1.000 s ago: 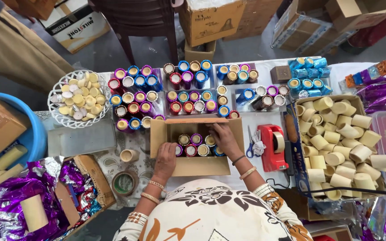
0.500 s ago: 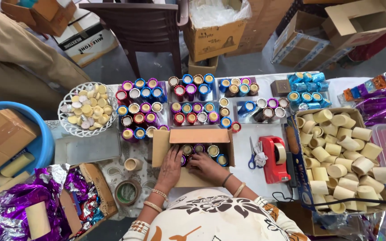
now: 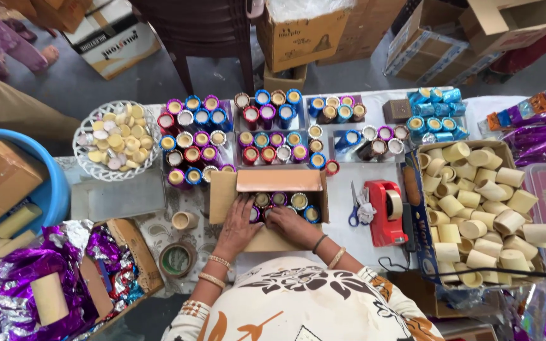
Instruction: Packing small decorative cylindrical items into a cardboard box and sealing it with tape.
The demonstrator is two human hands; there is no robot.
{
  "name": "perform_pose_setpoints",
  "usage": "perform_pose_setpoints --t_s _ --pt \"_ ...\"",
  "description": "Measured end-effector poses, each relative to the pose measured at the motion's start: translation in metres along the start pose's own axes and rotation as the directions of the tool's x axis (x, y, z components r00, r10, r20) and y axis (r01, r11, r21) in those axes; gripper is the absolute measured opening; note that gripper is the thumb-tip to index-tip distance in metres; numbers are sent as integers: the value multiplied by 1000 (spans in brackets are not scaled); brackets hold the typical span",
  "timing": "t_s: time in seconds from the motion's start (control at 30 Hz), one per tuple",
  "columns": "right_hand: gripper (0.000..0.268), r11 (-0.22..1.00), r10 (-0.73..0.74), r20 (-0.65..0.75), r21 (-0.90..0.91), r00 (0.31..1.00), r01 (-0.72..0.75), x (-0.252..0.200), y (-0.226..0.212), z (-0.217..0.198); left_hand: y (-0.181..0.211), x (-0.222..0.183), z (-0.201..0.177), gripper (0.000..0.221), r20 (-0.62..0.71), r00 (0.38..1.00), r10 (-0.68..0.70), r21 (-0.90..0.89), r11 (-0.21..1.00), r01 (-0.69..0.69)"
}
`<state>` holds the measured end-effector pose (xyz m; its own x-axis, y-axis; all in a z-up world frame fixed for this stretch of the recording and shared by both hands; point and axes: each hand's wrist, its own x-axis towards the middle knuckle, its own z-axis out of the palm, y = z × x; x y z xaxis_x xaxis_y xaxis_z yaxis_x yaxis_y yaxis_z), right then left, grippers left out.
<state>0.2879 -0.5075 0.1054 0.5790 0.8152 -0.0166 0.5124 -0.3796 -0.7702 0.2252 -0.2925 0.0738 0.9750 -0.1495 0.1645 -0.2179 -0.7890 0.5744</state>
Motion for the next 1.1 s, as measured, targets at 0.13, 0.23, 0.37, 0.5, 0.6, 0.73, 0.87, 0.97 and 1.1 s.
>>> perform_pose_setpoints --t_s 0.13,0.23,0.37,0.5,0.6,0.73,0.87,0.97,1.1 --pt "9 998 57 -162 8 985 -57 -4 45 28 3 -1 -9 101 36 999 33 18 999 -33" --pt "8 988 125 -241 121 963 -98 -7 44 16 2 -2 -9 109 83 997 -3 6 1000 3" --pt "9 991 54 -170 133 984 -32 -4 10 -8 0 -2 -9 115 71 997 13 -7 1000 -13" --pt "12 999 -35 -73 -33 997 32 -4 -6 -3 3 -1 -12 119 82 997 15 -7 1000 -14" --pt "12 989 -73 -56 -136 996 65 -3 -2 8 4 -2 -13 120 79 997 23 8 1000 -23" --pt "12 989 -51 -118 -144 992 34 -6 -11 7 3 -1 -12 122 92 996 -9 -10 1000 10" --pt "11 998 69 -230 6 971 -70 -6 13 0 4 1 -10 122 94 995 -21 -19 1000 22" --pt "11 985 163 -301 -14 940 -175 -3 25 -12 6 5 -8 113 96 994 -47 -34 998 50" --pt "16 989 90 -320 -84 943 -123 11 15 -21 10 11 -5 83 121 988 -100 -19 994 103"
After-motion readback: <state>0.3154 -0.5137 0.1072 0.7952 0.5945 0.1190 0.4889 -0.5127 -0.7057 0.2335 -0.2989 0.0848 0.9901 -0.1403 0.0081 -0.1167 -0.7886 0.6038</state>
